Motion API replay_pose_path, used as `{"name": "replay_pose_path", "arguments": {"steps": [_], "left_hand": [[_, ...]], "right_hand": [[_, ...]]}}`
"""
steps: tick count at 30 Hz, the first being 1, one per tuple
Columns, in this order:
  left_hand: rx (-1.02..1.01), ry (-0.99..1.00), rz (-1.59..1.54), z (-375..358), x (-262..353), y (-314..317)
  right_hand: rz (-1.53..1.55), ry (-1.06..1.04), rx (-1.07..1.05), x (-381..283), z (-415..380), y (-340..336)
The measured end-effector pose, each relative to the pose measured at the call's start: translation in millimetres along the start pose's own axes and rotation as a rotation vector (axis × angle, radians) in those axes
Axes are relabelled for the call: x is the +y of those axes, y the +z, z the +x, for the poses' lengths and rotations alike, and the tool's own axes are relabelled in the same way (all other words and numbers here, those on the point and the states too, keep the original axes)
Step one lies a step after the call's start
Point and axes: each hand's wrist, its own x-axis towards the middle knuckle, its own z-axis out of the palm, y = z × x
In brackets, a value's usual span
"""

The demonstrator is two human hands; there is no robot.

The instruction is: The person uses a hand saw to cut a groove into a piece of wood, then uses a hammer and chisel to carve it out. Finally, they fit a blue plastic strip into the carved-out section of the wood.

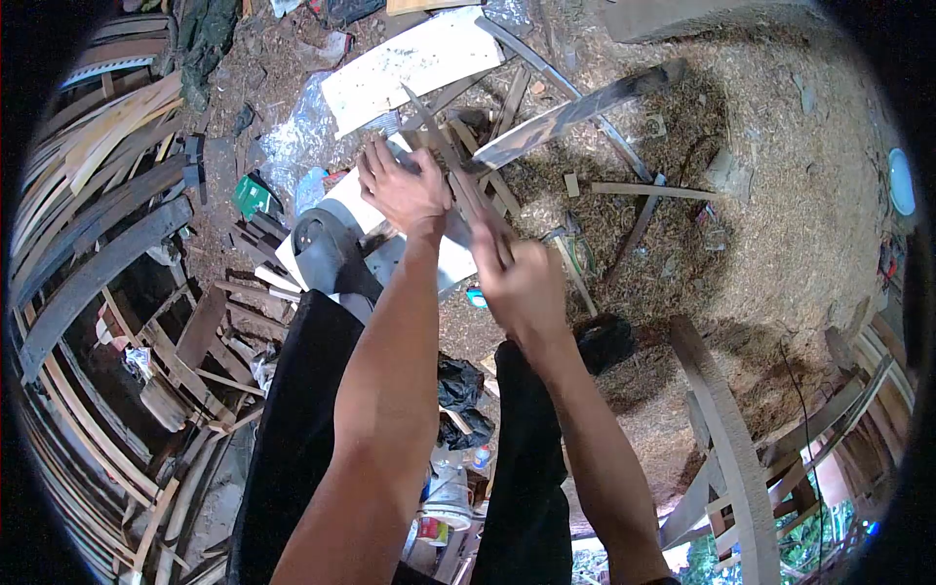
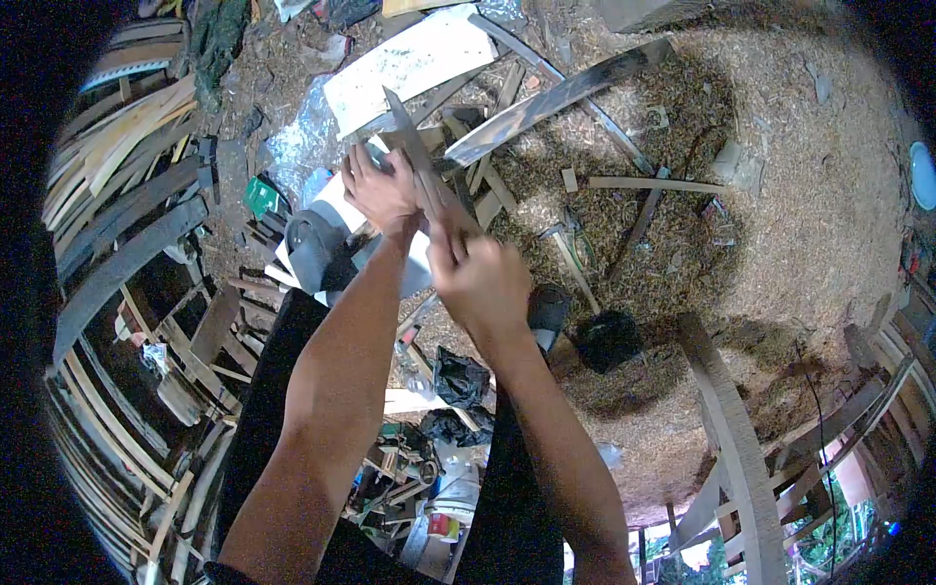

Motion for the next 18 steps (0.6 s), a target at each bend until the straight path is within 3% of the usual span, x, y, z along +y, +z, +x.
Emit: {"name": "replay_pose_path", "arguments": {"steps": [4, 6, 10, 12, 14, 17, 18], "left_hand": [[0.001, 0.002, -0.003, -5.4, -3.2, -1.7], [0.013, 0.006, -0.021, -1.4, 1.1, 0.0], [0.027, -0.004, -0.021, -3.0, 0.5, -2.6], [0.031, 0.008, -0.011, -4.0, 1.0, -3.0], [0.018, 0.001, -0.021, -3.5, 4.0, -3.8], [0.008, 0.003, -0.019, -2.1, -1.5, -2.7], [0.015, 0.009, -0.015, -3.6, -1.8, -0.1]], "right_hand": [[-0.014, -0.011, 0.074, -6.4, 17.4, 10.7], [-0.04, 0.039, -0.124, -0.4, -16.3, -13.1], [0.087, 0.101, -0.077, 10.9, -117.1, -83.1], [0.056, 0.171, -0.136, 15.2, -124.8, -97.2], [0.02, 0.242, -0.176, 15.7, -119.0, -97.2], [0.188, -0.024, -0.015, 16.6, -66.4, -46.9], [0.131, 0.055, -0.091, 7.6, -37.9, -28.5]]}}
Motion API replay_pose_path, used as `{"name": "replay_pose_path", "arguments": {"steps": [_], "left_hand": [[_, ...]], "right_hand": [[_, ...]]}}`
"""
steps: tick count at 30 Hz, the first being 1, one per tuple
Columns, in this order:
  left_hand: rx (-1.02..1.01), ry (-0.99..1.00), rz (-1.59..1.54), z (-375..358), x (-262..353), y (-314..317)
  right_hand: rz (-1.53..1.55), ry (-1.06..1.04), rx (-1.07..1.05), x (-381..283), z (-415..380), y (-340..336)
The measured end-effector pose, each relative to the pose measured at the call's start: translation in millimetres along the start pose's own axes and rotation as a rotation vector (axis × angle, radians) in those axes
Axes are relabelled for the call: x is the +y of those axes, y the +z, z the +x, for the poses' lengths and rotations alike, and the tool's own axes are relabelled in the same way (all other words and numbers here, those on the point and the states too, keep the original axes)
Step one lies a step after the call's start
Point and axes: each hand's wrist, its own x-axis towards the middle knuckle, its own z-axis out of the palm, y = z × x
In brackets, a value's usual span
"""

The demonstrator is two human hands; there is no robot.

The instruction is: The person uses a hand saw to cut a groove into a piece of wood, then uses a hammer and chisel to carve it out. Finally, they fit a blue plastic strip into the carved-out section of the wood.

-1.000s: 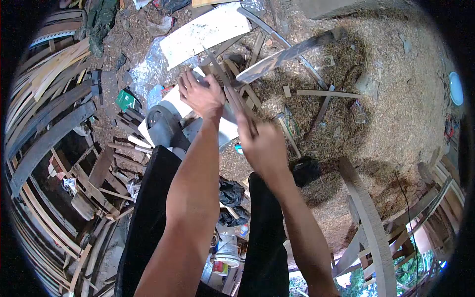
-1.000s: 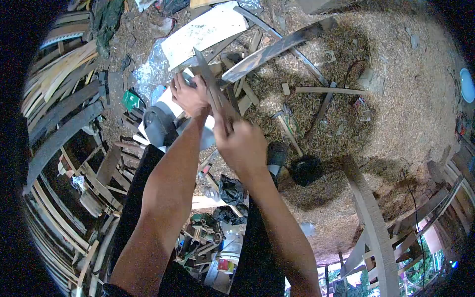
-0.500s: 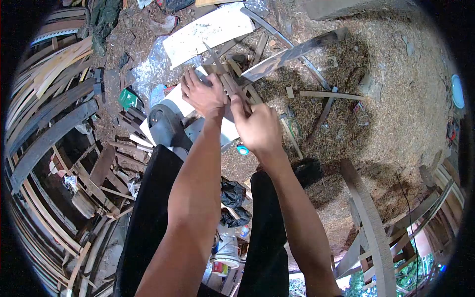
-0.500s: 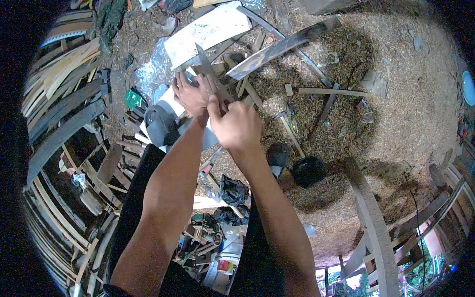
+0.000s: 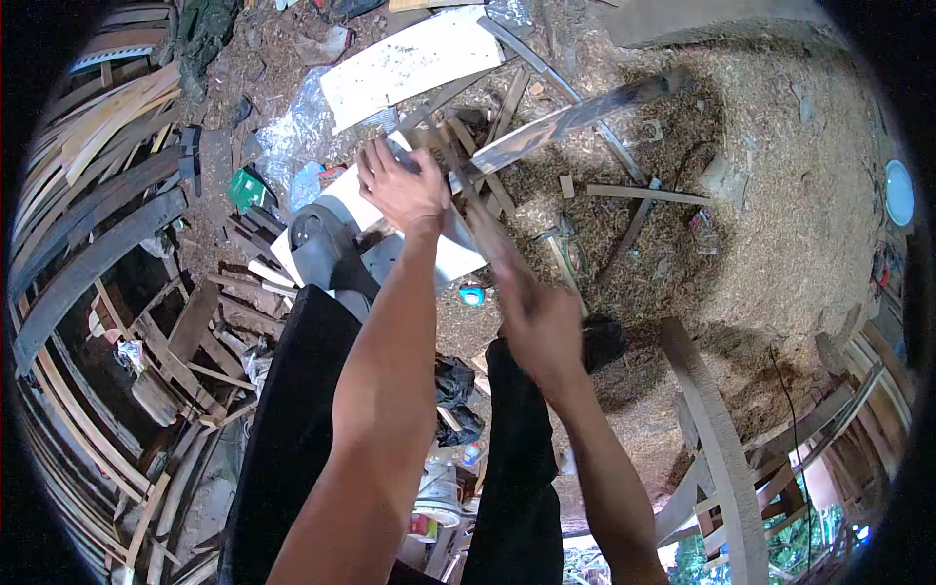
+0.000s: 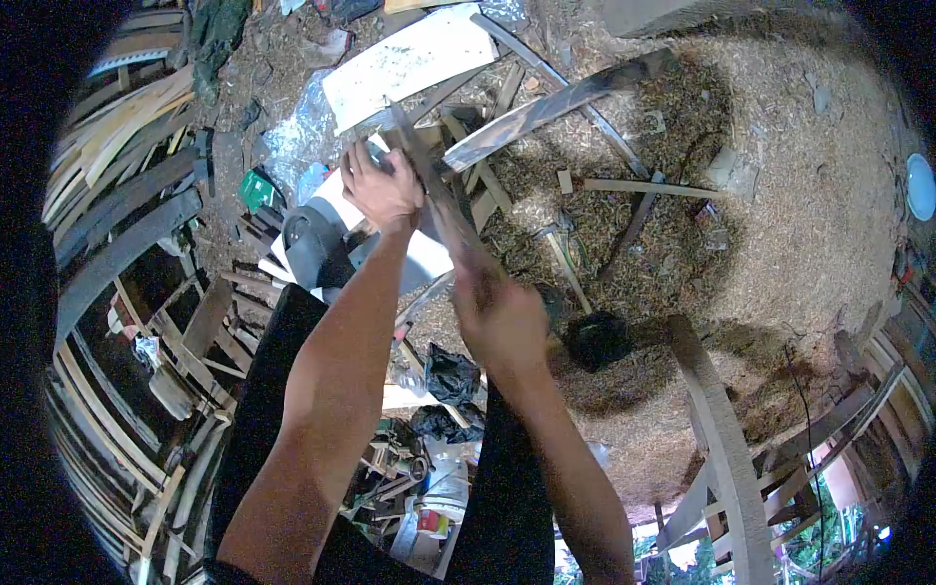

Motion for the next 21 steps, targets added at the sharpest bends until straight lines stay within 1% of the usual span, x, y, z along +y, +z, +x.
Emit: {"name": "replay_pose_path", "arguments": {"steps": [1, 3, 6, 7, 10, 12, 15, 16, 18, 20, 21], "left_hand": [[0.006, 0.009, -0.007, 1.3, 2.7, 2.3], [0.003, 0.014, 0.007, 2.1, -3.2, 2.2], [0.019, 0.013, 0.021, -1.2, -2.0, 0.4], [0.037, 0.025, 0.007, -0.8, -0.3, -0.1], [0.023, 0.0, -0.029, -0.6, 4.4, -3.8], [0.021, -0.013, -0.008, 0.2, 3.5, -2.1], [0.017, -0.02, 0.003, 1.5, 0.6, -2.5], [-0.002, -0.024, 0.017, 0.6, 1.6, -3.9], [-0.053, -0.04, -0.007, 1.8, 6.0, -7.3], [-0.051, -0.026, -0.009, 3.4, 6.7, -6.6], [-0.059, -0.02, 0.004, 1.9, 3.5, -6.2]], "right_hand": [[-0.25, 0.092, -0.096, -3.2, 34.4, 17.7], [-0.24, 0.045, 0.042, -25.8, 71.0, 40.8], [-0.225, 0.055, 0.036, -36.2, 72.7, 34.5], [-0.172, 0.041, 0.036, -28.7, 57.0, 29.2], [-0.01, -0.005, 0.025, -6.4, -30.7, -8.8], [0.007, 0.021, 0.001, 1.0, -79.1, -38.5], [-0.068, 0.03, -0.065, 0.4, -85.1, -47.6], [0.0, -0.027, 0.024, -5.9, -65.5, -32.0], [-0.103, 0.03, -0.032, -9.2, -10.4, -4.6], [-0.275, -0.012, -0.006, -7.1, 50.1, 31.8], [-0.299, -0.034, 0.068, -9.6, 68.3, 46.6]]}}
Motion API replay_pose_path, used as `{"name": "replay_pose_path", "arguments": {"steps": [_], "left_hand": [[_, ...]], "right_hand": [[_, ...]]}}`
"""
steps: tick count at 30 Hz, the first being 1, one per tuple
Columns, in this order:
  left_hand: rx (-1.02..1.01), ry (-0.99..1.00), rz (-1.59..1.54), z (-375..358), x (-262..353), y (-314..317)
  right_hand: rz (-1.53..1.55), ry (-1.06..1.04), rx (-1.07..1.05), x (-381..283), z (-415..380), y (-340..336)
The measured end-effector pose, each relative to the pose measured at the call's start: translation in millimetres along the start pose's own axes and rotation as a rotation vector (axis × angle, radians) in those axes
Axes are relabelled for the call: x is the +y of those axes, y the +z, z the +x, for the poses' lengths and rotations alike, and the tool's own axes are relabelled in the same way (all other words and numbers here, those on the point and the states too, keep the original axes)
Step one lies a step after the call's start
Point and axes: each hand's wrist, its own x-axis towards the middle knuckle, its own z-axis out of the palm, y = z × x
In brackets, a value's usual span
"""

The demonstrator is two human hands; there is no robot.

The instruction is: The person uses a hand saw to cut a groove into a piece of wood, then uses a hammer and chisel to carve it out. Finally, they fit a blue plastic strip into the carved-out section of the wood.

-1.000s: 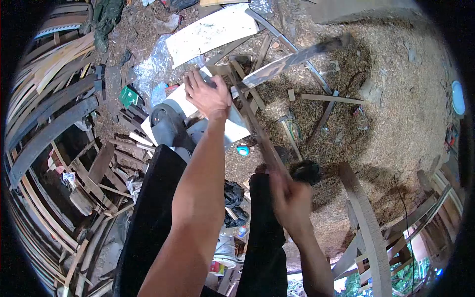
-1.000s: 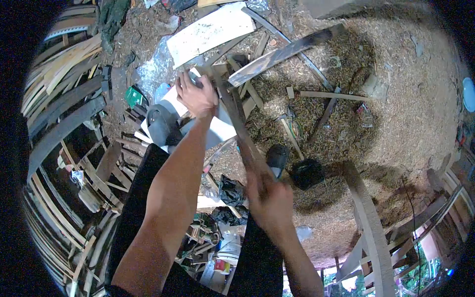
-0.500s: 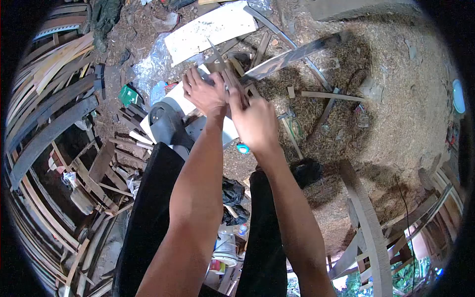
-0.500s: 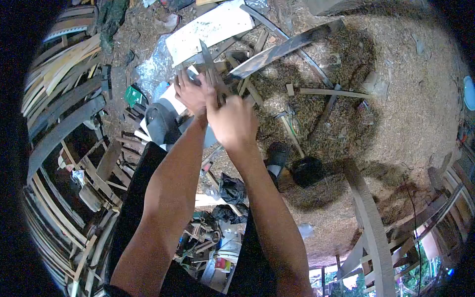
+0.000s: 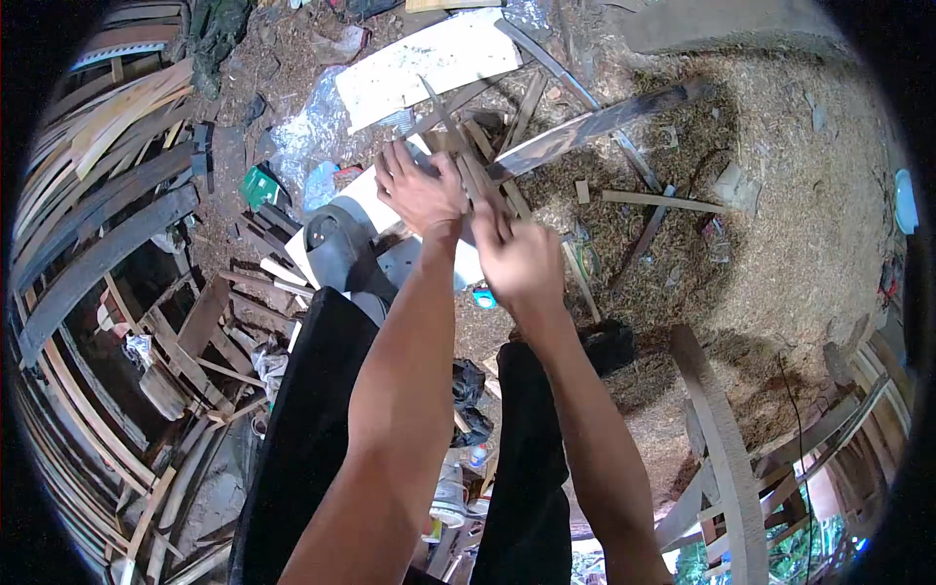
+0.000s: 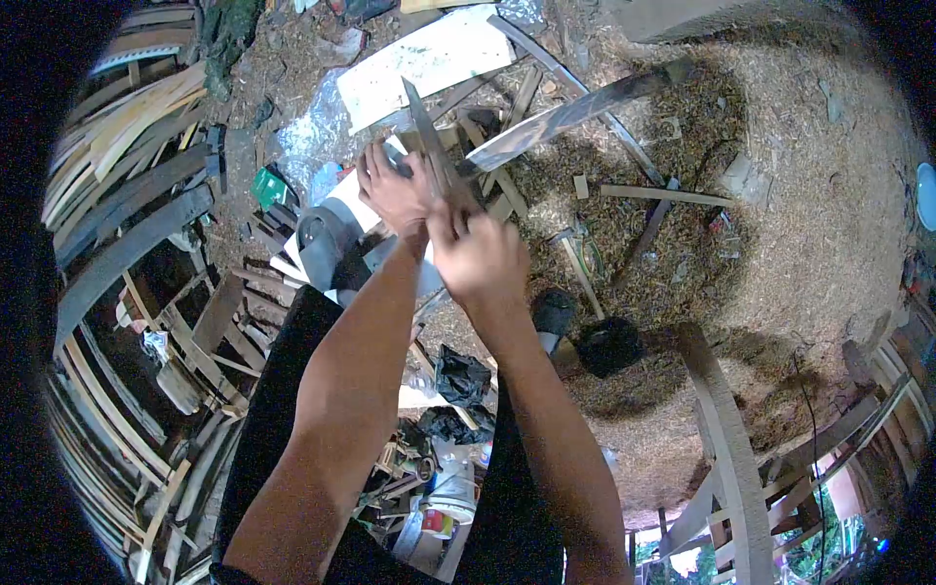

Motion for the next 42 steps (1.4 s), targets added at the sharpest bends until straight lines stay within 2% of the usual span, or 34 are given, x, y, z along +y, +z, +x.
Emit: {"name": "replay_pose_path", "arguments": {"steps": [2, 4, 5, 7, 9, 10, 12, 13, 15, 16, 18, 21, 22, 23, 24, 27, 30, 31, 33, 34, 36, 39, 42], "left_hand": [[-0.013, -0.004, 0.006, -0.7, -4.2, -0.1], [0.011, 0.0, 0.026, -0.5, -0.3, 1.0], [0.026, 0.007, 0.004, -1.0, -0.2, 2.0], [0.04, 0.002, -0.007, -0.5, 1.2, 2.9], [0.043, 0.001, -0.004, -0.8, 1.0, 2.4], [0.047, 0.002, 0.001, 0.8, -0.7, 2.7], [0.034, -0.005, 0.039, -0.7, -1.7, 4.4], [0.053, 0.011, 0.032, -1.8, -1.5, 4.5], [0.027, -0.001, 0.01, -1.8, 1.4, 0.8], [0.006, -0.01, -0.003, 0.2, 2.9, -1.0], [0.03, 0.009, 0.034, 0.6, -3.4, 5.4], [0.036, 0.015, 0.02, -2.8, -1.8, 2.1], [0.034, 0.022, 0.008, -2.9, 2.8, 2.5], [0.026, 0.014, 0.003, -1.7, 5.1, 0.6], [0.019, 0.0, 0.006, -1.1, 2.9, -1.4], [0.062, 0.011, -0.008, -2.8, -4.0, 7.7], [0.079, 0.019, -0.004, -2.8, -7.3, 10.4], [0.07, 0.017, -0.02, -2.4, -4.3, 7.7], [0.04, -0.002, -0.025, -1.2, -1.5, 3.9], [0.048, 0.007, -0.03, 0.5, 0.7, 4.6], [0.0, -0.003, -0.012, 0.2, -4.8, 3.8], [0.007, 0.0, 0.011, -4.5, -5.3, 1.0], [0.03, -0.014, -0.017, -0.6, -2.0, 6.0]], "right_hand": [[0.022, 0.064, -0.046, -14.6, -2.6, -13.0], [0.141, -0.145, -0.012, -6.4, -23.4, -27.3], [0.094, 0.114, -0.162, -9.2, -45.0, -46.3], [0.228, 0.062, -0.081, 10.0, -99.9, -70.3], [0.383, -0.089, 0.031, 47.8, -139.8, -68.5], [0.388, -0.091, 0.028, 41.9, -138.1, -75.2], [0.308, 0.134, -0.147, 26.3, -135.7, -95.7], [0.245, 0.015, -0.064, 31.0, -117.8, -74.9], [0.177, -0.061, -0.037, 12.3, -55.5, -44.2], [0.05, -0.049, -0.065, 14.8, -23.9, -13.2], [0.029, 0.038, 0.064, -23.2, 10.0, -4.8], [0.066, 0.103, -0.013, -27.9, -0.1, -22.0], [0.035, -0.209, 0.106, 15.1, -23.6, 3.0], [0.097, 0.071, -0.07, 0.3, -47.2, -31.8], [0.277, -0.016, -0.024, 4.5, -75.2, -54.1], [0.218, 0.006, -0.067, 41.1, -149.0, -86.9], [0.193, 0.105, -0.195, 35.9, -143.6, -96.3], [0.29, 0.017, -0.021, 31.8, -123.2, -73.2], [0.206, -0.049, -0.008, 16.0, -59.8, -38.2], [0.1, 0.027, -0.055, 10.7, -26.9, -18.1], [0.064, 0.073, 0.008, -21.1, 3.3, -13.3], [0.104, 0.098, -0.078, -12.7, -16.5, -26.2], [0.255, 0.05, -0.048, 18.1, -101.9, -67.8]]}}
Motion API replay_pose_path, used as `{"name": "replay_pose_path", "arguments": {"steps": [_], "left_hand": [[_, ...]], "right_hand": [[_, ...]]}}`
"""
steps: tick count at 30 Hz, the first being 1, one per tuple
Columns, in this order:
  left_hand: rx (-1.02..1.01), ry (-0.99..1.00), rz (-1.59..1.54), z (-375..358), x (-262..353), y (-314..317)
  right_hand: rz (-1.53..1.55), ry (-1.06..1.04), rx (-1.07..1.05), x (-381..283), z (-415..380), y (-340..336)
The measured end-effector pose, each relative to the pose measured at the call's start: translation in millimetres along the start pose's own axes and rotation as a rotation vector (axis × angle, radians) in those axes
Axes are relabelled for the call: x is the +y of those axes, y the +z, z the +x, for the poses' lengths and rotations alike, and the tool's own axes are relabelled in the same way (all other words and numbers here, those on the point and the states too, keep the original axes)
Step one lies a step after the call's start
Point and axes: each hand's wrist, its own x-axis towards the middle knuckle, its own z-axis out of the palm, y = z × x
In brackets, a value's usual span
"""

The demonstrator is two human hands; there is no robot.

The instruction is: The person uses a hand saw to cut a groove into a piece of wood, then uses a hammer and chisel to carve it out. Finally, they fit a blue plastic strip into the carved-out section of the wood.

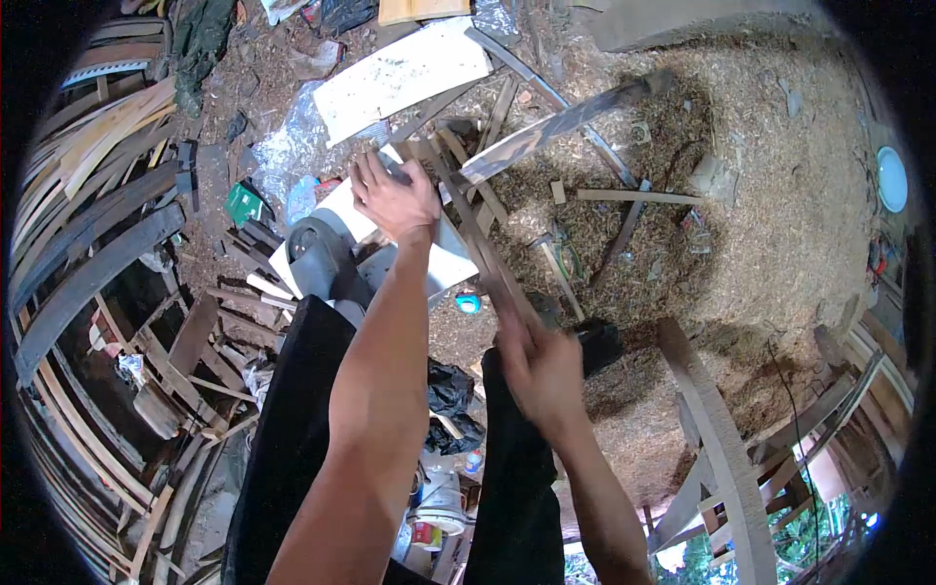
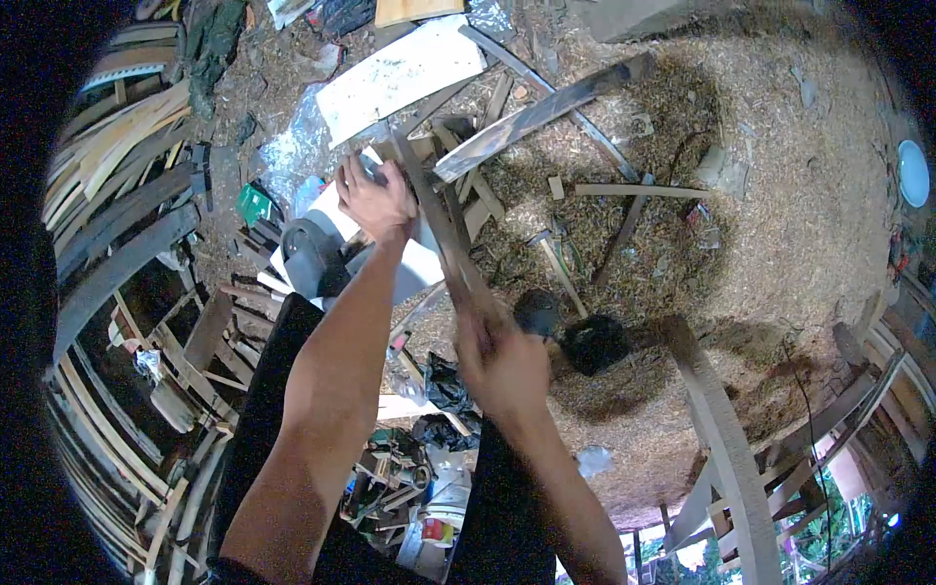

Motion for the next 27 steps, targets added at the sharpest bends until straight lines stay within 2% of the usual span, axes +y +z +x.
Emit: {"name": "replay_pose_path", "arguments": {"steps": [2, 5, 7, 9, 10, 12, 14, 15, 17, 18, 21, 23, 25, 26, 27], "left_hand": [[0.023, 0.026, 0.01, -0.5, -1.8, 0.4], [0.02, 0.025, 0.037, -0.6, -4.7, 2.9], [0.01, 0.021, 0.038, -2.2, -2.9, 0.8], [0.011, 0.025, 0.034, -0.4, -1.3, -0.4], [0.01, 0.028, 0.018, 0.6, -3.0, 1.2], [0.004, 0.027, 0.01, 0.0, -4.9, 0.5], [0.016, 0.038, -0.008, -2.0, -2.5, -1.8], [0.012, 0.046, -0.019, -1.3, 3.4, -1.1], [0.013, 0.041, -0.041, -2.7, 3.8, -1.5], [0.017, 0.033, -0.044, -2.1, 0.5, -3.5], [0.027, 0.02, 0.007, 1.7, -1.5, -0.9], [0.017, 0.016, 0.005, -1.0, 2.0, -2.4], [0.024, 0.025, 0.009, -0.5, 0.7, -1.5], [0.032, 0.027, 0.011, -0.9, 0.3, -1.0], [0.035, 0.03, 0.012, -1.7, -0.3, -0.5]], "right_hand": [[-0.044, -0.009, -0.056, 26.3, -46.8, -24.5], [-0.047, 0.025, -0.058, 23.5, -42.2, -23.8], [0.0, -0.064, 0.044, 10.6, 9.9, 6.6], [-0.121, -0.016, 0.001, 3.5, 73.9, 42.5], [-0.064, -0.099, 0.049, 9.4, 99.0, 66.2], [-0.136, -0.031, 0.057, -12.5, 102.4, 63.7], [-0.158, -0.112, 0.139, -4.8, 90.4, 59.6], [-0.164, -0.343, 0.067, 1.2, 67.3, 39.3], [-0.084, -0.073, -0.009, 3.3, 4.6, 0.2], [0.035, -0.074, 0.023, 17.7, -26.4, -11.9], [-0.093, -0.044, -0.112, 44.2, -65.7, -34.5], [-0.081, 0.014, -0.072, 31.9, -48.2, -23.1], [0.001, 0.019, -0.003, 8.6, 3.8, 6.6], [0.014, -0.207, 0.113, 5.2, 37.0, 25.5], [-0.071, -0.13, 0.072, 5.7, 70.3, 46.6]]}}
